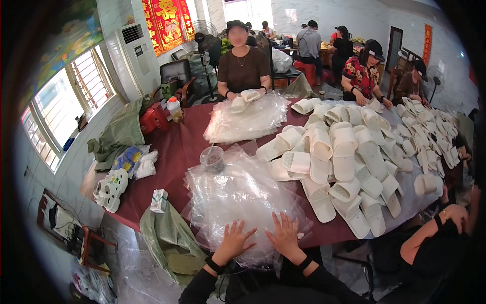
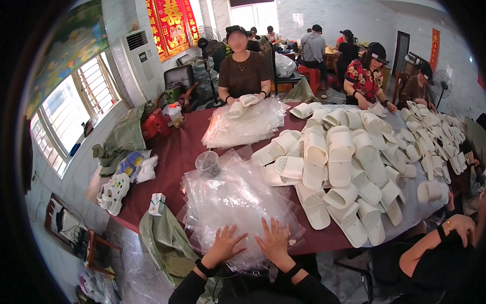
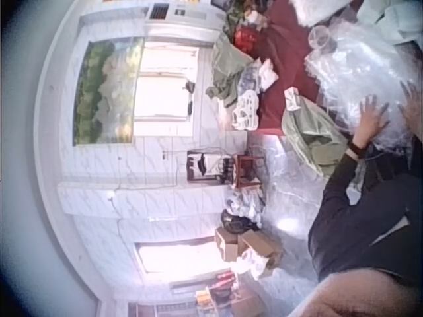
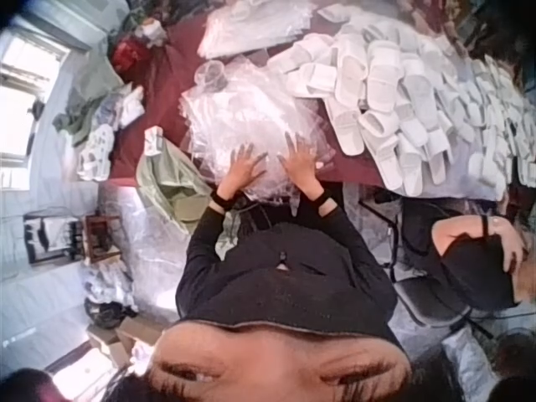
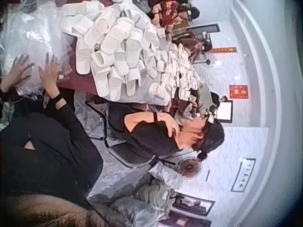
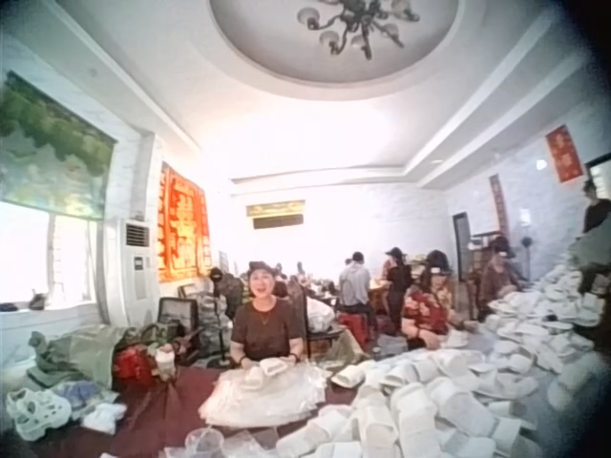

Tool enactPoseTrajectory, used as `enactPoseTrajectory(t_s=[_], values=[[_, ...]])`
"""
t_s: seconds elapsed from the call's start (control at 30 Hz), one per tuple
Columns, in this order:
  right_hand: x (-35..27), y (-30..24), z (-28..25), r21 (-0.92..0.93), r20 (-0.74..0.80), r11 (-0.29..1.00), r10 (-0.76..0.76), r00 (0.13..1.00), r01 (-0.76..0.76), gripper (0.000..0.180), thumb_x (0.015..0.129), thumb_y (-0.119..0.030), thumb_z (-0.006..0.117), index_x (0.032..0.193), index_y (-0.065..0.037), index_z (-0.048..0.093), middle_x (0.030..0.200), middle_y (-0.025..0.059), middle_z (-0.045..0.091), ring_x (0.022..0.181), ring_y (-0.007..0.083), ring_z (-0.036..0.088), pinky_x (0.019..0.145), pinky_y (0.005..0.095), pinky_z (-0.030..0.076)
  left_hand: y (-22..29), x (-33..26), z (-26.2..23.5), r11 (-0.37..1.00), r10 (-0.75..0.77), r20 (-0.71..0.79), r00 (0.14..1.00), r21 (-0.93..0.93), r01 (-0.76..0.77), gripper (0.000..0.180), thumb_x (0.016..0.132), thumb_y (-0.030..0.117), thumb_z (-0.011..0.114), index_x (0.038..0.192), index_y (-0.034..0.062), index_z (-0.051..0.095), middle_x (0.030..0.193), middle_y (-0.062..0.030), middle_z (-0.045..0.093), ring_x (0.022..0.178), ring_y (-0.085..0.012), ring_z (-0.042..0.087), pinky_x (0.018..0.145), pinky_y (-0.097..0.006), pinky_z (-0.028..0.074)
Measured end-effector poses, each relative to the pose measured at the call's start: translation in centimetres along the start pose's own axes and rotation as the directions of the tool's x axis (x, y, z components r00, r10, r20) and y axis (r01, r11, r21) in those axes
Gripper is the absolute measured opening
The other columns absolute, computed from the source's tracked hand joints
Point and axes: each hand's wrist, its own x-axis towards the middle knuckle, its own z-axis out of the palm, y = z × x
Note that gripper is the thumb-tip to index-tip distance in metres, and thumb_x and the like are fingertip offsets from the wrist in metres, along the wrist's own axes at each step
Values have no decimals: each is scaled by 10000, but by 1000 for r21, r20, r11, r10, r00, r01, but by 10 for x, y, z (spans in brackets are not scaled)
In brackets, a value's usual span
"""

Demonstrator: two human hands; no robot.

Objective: The recorder is packaging white slippers or sandals into clear plastic bags at a shared work table.

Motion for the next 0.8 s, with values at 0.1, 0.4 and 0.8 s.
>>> enactPoseTrajectory(t_s=[0.1, 0.4, 0.8], values=[[-3, 0, 0, -6, 18, 1000, -6, 1000, 6, 684, 817, -442, 587, 1382, -122, 372, 1310, 213, 433, 1187, 357, 425, 994, 611, 240, 3, -1, 2, 1000, -2, -9, 1000, -12, 2, 561, 827, 495, 575, 1339, 309, 440, 1398, -212, 333, 1277, -433, 321, 1021, -600, 242], [2, 1, -1, 17, 99, 1000, -10, 995, 9, 726, 809, -410, 604, 1408, -114, 320, 1348, 208, 396, 1212, 359, 406, 999, 606, 235, -5, 21, 2, 1000, 7, -4, 1000, -7, -7, 639, 755, 545, 621, 1330, 320, 457, 1403, -248, 314, 1190, -417, 411, 936, -534, 367], [5, 26, 3, -80, 94, 995, 65, 993, -58, 659, 831, -389, 575, 1373, -82, 362, 1343, 176, 417, 1236, 317, 404, 1018, 566, 255, -2, 44, 8, 999, -4, -38, 999, -54, 2, 604, 776, 528, 611, 1309, 274, 483, 1354, -289, 361, 1162, -432, 425, 960, -521, 335]])
